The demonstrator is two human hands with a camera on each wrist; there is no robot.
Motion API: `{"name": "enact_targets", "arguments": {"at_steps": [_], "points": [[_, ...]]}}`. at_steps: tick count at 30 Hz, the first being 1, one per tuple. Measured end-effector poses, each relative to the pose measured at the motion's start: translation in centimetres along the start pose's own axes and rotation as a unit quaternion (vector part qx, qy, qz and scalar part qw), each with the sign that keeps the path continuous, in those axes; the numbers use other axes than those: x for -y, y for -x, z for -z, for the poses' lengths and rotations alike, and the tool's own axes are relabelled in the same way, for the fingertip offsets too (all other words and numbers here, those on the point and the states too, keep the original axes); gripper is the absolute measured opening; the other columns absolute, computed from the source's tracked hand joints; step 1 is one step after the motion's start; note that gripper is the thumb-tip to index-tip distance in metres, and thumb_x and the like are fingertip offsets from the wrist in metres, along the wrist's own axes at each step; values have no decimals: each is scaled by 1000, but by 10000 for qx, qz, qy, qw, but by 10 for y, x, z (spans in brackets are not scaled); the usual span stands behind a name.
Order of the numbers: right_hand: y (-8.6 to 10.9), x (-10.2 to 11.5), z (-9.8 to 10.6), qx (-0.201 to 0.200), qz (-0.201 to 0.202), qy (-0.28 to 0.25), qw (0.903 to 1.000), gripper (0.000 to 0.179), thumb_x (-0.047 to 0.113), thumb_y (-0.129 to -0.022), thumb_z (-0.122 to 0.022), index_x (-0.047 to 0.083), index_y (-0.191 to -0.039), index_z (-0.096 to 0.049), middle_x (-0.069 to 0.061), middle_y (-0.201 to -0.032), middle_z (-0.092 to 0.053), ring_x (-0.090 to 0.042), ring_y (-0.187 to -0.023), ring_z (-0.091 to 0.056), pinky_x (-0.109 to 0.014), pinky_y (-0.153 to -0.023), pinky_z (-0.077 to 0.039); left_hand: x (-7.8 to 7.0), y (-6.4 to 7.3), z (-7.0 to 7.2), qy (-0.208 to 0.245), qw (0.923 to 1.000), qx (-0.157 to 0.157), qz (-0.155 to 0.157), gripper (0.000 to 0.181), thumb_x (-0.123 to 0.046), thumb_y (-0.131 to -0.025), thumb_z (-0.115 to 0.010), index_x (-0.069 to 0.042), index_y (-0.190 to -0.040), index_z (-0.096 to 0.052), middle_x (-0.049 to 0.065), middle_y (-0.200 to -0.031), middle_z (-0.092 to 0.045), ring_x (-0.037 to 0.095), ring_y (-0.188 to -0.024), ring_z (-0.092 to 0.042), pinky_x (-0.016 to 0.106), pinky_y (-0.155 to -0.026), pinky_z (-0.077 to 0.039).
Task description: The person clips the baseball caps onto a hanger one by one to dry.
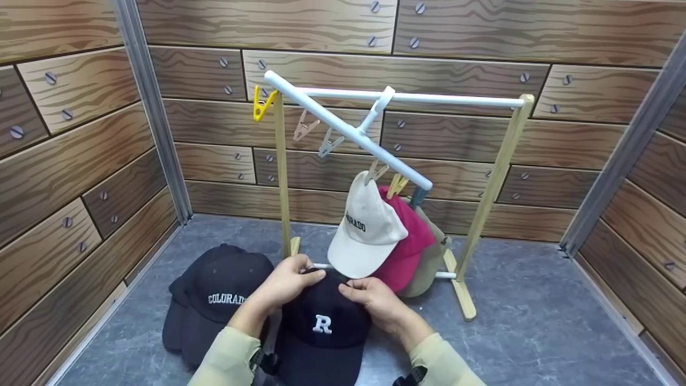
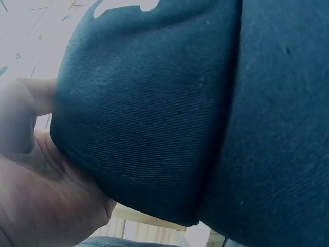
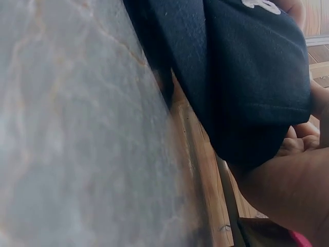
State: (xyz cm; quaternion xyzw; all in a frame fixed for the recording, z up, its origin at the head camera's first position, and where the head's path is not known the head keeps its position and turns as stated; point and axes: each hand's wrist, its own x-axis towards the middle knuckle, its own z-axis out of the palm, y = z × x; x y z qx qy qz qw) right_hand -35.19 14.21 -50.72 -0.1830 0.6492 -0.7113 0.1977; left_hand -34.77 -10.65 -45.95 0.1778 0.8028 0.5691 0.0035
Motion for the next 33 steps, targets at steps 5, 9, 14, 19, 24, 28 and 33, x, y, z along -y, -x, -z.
{"name": "enact_targets", "arguments": {"at_steps": [5,9,14,19,24,28,33], "points": [[1,-1,-2,82,24,-24,10000,24,19,-111,-69,12,-88,-74,1,-84,-77,-8,-76,-74,-25,-70,-61,-2,1,2,108,9999,42,32,30,-18,-103,-79,-10,-85,-56,-3,-75,-49,14,-71,-50,27,-65,-41],[1,-1,-5,56,32,-9,10000,24,19,-110,-70,12,-88,-74,1,-84,-77,-8,-75,-74,-24,-69,-61,-3,2,3,3,10000,11,25,30,-19,-103,-79,-10,-85,-57,-4,-75,-49,14,-72,-50,28,-67,-41],[2,1,-9,-48,57,201,9998,24,20,-110,-71,12,-87,-73,2,-81,-76,-7,-72,-73,-24,-66,-60,-4,2,4,-68,10000,-60,20,30,-20,-102,-79,-9,-85,-58,-3,-76,-49,14,-72,-51,29,-68,-42],[3,5,-16,-166,169,588,9980,26,21,-109,-72,12,-86,-72,4,-78,-74,-6,-69,-69,-23,-63,-57,-4,2,6,26,9999,-121,103,30,-20,-102,-79,-10,-84,-58,-2,-78,-52,15,-74,-53,29,-69,-43],[6,9,-23,-257,282,920,9950,27,23,-110,-72,11,-86,-71,5,-77,-71,-5,-68,-66,-22,-62,-55,-3,1,9,59,9998,-165,102,29,-20,-100,-80,-10,-83,-59,-2,-80,-53,16,-77,-54,30,-72,-44],[7,11,-27,-252,277,948,9948,26,25,-110,-71,10,-89,-71,3,-79,-73,-7,-69,-68,-24,-63,-57,-3,1,11,122,9997,-200,66,29,-19,-100,-80,-11,-81,-59,-2,-80,-54,15,-76,-55,30,-70,-45],[9,14,-31,-294,321,864,9953,26,24,-111,-70,9,-90,-70,2,-80,-73,-8,-71,-69,-24,-65,-57,-4,1,12,287,9994,-200,21,29,-18,-100,-79,-11,-81,-58,-2,-78,-54,14,-72,-53,27,-65,-44]]}}
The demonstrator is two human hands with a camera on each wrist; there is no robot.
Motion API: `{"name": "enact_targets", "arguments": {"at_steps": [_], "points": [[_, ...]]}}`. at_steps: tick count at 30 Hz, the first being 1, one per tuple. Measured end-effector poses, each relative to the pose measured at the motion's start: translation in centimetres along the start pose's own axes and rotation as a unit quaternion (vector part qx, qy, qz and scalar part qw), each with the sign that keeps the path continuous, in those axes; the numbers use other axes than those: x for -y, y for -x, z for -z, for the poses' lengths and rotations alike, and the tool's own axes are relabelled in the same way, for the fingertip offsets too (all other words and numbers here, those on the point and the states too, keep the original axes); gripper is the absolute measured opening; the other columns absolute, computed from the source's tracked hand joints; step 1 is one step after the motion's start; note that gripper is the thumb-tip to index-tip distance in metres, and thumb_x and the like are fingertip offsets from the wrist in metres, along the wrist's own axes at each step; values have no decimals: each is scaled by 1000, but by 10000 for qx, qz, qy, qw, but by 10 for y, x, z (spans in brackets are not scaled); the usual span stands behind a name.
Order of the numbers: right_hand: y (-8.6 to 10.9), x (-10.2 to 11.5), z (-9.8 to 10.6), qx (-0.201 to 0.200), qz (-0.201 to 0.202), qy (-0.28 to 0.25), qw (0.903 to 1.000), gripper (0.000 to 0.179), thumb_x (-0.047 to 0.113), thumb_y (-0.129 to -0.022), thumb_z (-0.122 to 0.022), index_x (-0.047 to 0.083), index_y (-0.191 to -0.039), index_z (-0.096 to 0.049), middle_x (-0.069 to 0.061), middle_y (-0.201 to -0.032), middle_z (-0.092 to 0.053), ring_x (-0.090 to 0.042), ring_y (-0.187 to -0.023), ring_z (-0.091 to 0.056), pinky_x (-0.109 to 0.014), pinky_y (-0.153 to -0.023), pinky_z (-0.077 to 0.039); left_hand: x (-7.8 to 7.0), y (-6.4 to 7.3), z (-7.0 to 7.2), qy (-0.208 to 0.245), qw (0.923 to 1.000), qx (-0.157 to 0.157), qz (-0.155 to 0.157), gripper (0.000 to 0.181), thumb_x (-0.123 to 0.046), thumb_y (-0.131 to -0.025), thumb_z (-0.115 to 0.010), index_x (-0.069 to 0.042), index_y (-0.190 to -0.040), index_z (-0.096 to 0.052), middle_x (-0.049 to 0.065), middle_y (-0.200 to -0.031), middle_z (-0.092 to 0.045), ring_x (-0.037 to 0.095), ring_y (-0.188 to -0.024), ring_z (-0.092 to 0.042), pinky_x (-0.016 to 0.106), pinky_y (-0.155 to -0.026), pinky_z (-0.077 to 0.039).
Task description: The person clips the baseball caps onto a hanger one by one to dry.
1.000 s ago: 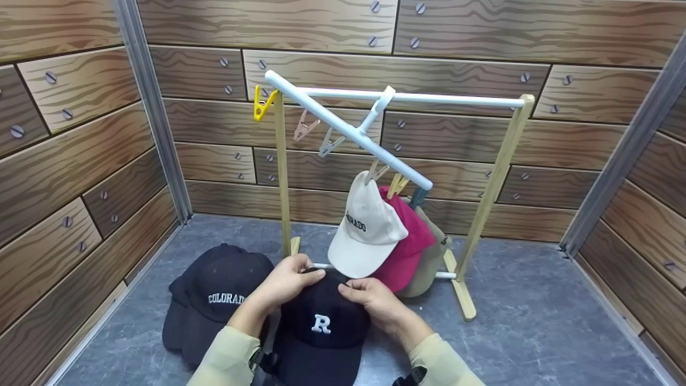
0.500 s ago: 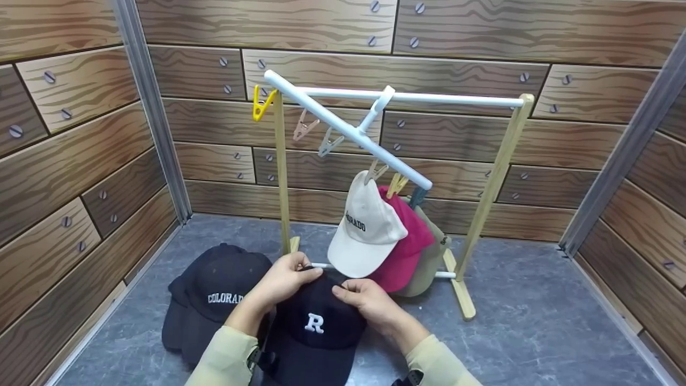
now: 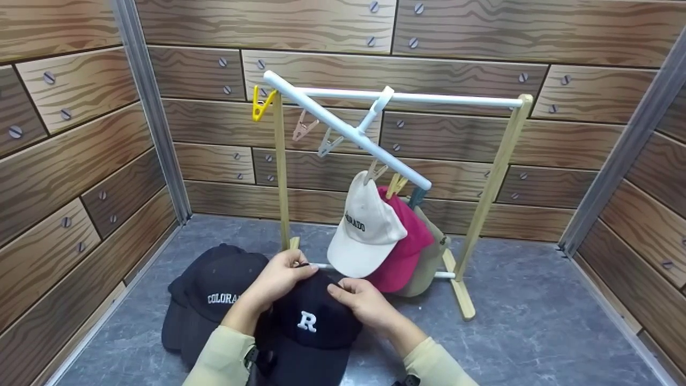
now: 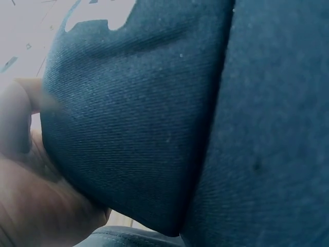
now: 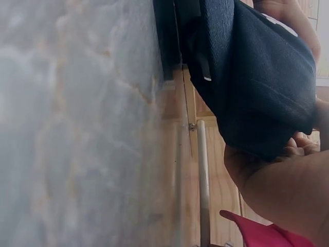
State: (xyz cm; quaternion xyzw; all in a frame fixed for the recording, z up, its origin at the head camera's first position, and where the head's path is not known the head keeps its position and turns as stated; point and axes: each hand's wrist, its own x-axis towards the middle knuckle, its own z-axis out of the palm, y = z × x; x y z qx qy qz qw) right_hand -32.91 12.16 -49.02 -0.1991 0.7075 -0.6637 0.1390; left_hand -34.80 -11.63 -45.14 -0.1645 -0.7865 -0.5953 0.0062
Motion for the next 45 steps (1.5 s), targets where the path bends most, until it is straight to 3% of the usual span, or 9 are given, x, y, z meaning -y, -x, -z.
{"name": "enact_targets", "arguments": {"at_steps": [12,20,27,35,45], "points": [[4,16,5,-195,241,-134,9994,26,22,-111,-69,11,-87,-69,3,-82,-68,-9,-74,-65,-24,-68,-54,-5,0,-5,431,9987,-82,-264,27,-17,-104,-77,-9,-85,-59,-3,-79,-56,13,-74,-54,26,-69,-46],[4,20,10,-341,393,-144,9985,23,18,-110,-70,10,-89,-69,3,-82,-68,-9,-74,-65,-24,-67,-54,-9,0,-9,293,9985,-264,-390,27,-17,-104,-78,-7,-86,-60,-3,-80,-55,14,-78,-54,27,-73,-45],[5,24,10,-601,608,-218,9961,21,14,-109,-71,6,-89,-69,2,-77,-71,-8,-70,-67,-24,-65,-56,-16,2,-11,-61,9963,-472,-714,26,-18,-104,-79,-5,-88,-63,-3,-84,-58,15,-83,-55,29,-79,-45],[6,28,10,-979,841,323,9911,32,11,-106,-75,-18,-98,-63,2,-71,-64,-6,-66,-63,-22,-63,-52,-16,2,-11,-393,9940,-578,-845,26,-21,-104,-79,-8,-88,-64,-4,-85,-59,15,-84,-56,31,-82,-45],[7,33,13,-1159,1103,908,9829,28,11,-105,-78,-12,-92,-66,1,-71,-65,-6,-67,-63,-22,-65,-52,-19,3,-14,-543,9922,-640,-927,27,-25,-104,-79,-9,-89,-64,-5,-83,-63,16,-85,-60,34,-84,-48]]}}
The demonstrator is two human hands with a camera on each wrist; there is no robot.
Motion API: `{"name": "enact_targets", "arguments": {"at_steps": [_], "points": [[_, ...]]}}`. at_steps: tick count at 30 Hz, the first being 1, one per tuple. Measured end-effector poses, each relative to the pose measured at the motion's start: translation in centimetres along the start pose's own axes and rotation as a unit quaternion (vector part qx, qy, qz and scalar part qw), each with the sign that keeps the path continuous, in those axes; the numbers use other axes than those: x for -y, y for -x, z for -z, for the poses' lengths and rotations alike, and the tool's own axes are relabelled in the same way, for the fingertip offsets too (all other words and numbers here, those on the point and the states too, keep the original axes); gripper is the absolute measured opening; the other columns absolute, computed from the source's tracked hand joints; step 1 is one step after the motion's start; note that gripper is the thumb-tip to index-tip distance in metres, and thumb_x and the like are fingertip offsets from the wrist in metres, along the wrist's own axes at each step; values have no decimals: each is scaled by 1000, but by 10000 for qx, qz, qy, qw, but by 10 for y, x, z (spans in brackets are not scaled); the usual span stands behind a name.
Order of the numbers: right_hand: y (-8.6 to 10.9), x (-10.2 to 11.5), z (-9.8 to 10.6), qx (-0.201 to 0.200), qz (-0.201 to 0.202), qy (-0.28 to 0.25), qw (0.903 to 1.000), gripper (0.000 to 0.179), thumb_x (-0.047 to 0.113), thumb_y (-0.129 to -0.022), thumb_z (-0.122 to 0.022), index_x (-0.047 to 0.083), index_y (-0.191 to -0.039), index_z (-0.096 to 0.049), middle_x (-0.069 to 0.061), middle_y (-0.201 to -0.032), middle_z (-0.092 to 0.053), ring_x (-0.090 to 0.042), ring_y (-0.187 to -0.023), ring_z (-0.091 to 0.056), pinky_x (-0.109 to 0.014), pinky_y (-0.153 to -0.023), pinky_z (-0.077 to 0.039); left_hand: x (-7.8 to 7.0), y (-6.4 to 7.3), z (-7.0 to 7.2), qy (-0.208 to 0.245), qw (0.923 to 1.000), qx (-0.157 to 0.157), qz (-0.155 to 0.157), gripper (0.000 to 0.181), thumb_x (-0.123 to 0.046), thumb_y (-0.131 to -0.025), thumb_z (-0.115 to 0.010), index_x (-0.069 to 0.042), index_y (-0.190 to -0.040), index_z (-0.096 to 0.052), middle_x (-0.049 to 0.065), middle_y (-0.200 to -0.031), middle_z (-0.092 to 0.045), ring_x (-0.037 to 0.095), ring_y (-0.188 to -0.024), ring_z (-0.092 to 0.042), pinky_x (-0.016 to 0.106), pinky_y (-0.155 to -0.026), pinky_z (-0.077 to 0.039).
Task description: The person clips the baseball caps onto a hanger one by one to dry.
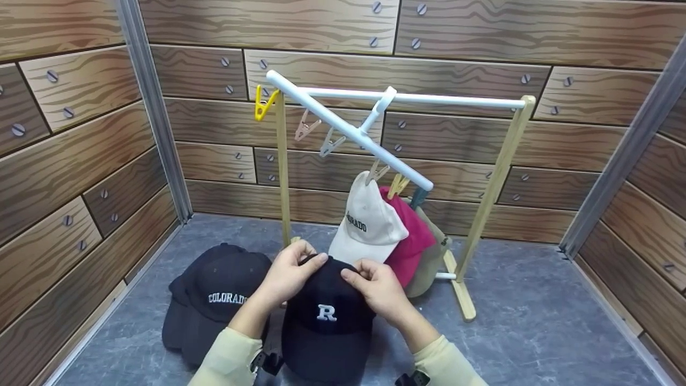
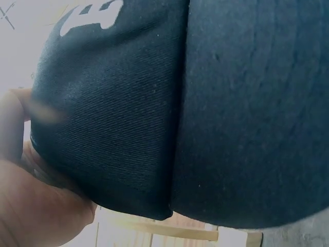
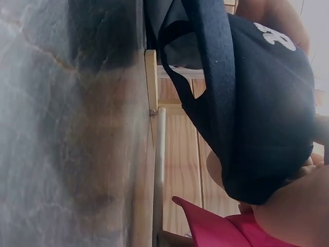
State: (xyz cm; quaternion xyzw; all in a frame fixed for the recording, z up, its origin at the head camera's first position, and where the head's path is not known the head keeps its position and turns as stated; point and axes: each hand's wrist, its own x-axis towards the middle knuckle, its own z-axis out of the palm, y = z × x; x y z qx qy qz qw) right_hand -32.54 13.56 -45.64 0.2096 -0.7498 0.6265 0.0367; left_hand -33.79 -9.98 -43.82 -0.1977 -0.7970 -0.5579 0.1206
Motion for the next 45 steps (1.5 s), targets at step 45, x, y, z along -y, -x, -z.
{"name": "enact_targets", "arguments": {"at_steps": [45], "points": [[3,25,11,-813,930,915,9881,10,12,-98,-86,5,-94,-79,-2,-78,-76,-8,-72,-67,-23,-73,-52,-24,5,-4,-531,9911,-305,-1178,11,-19,-107,-78,-15,-106,-67,-11,-94,-74,16,-94,-69,41,-91,-53]]}}
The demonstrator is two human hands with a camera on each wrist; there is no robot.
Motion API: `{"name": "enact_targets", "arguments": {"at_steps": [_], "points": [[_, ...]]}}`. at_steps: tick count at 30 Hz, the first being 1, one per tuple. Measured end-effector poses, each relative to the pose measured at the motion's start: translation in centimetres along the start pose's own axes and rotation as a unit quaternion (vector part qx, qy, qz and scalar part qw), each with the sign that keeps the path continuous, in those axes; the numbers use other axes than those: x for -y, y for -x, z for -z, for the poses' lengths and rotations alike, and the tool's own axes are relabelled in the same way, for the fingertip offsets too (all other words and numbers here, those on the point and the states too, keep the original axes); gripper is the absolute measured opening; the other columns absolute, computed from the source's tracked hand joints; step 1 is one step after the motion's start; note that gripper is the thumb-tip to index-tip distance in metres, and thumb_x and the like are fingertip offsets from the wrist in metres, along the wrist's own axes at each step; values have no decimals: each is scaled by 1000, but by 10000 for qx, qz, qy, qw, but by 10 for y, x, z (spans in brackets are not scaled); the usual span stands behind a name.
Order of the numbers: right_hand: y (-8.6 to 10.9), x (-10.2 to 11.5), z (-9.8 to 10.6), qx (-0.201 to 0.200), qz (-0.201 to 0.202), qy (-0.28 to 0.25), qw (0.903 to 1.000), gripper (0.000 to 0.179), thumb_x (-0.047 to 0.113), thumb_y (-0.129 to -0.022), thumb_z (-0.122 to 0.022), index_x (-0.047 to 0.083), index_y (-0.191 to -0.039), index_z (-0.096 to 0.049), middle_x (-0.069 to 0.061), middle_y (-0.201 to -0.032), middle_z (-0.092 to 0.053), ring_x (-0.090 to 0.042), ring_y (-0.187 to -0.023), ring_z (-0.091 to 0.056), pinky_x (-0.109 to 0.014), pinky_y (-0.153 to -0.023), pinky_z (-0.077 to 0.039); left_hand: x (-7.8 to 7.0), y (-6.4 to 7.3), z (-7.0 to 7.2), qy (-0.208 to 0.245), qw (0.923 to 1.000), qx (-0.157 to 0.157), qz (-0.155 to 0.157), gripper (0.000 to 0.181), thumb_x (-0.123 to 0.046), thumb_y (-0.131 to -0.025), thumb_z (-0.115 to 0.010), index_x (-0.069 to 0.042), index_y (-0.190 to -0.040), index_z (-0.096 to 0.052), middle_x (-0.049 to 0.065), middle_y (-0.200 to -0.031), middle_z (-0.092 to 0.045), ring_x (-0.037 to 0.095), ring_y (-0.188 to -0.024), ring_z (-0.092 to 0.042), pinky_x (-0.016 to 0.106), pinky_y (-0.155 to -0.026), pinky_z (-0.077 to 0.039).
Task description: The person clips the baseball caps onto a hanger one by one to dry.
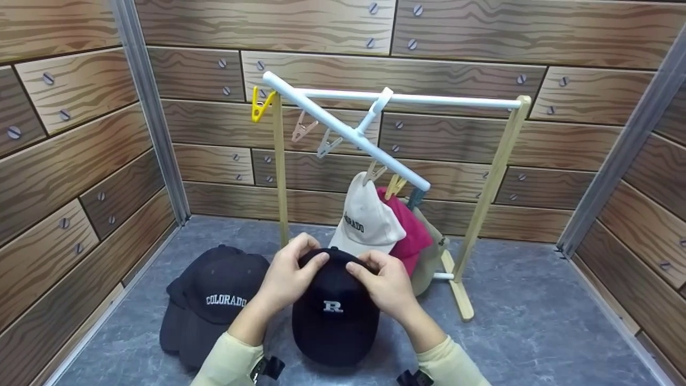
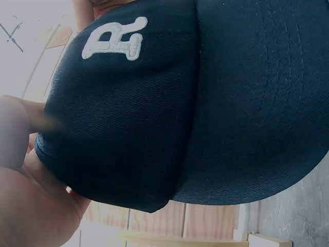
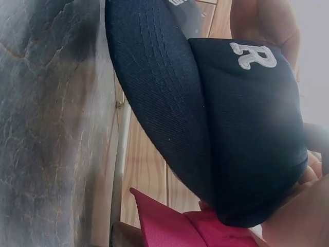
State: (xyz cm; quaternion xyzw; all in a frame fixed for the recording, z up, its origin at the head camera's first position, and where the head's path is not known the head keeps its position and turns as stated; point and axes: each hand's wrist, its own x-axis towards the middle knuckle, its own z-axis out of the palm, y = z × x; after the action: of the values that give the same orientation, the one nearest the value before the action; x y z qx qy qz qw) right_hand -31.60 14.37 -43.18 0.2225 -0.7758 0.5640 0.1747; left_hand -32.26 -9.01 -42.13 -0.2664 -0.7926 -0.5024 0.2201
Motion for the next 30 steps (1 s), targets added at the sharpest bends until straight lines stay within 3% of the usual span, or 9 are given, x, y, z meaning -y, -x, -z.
{"name": "enact_targets", "arguments": {"at_steps": [11,30], "points": [[-3,5,2,-116,47,23,9999,9,14,-99,-86,9,-95,-80,-1,-78,-75,-9,-73,-66,-23,-73,-51,-5,-4,-2,351,9990,-266,-48,11,-15,-105,-79,-13,-103,-68,-8,-90,-73,17,-90,-68,37,-90,-53],[-25,18,10,-98,394,384,9984,10,15,-100,-85,11,-93,-79,3,-77,-76,-10,-73,-67,-23,-72,-51,-8,-21,2,382,9982,-451,-101,11,-15,-105,-79,-13,-104,-68,-7,-94,-76,17,-93,-69,37,-91,-51]]}}
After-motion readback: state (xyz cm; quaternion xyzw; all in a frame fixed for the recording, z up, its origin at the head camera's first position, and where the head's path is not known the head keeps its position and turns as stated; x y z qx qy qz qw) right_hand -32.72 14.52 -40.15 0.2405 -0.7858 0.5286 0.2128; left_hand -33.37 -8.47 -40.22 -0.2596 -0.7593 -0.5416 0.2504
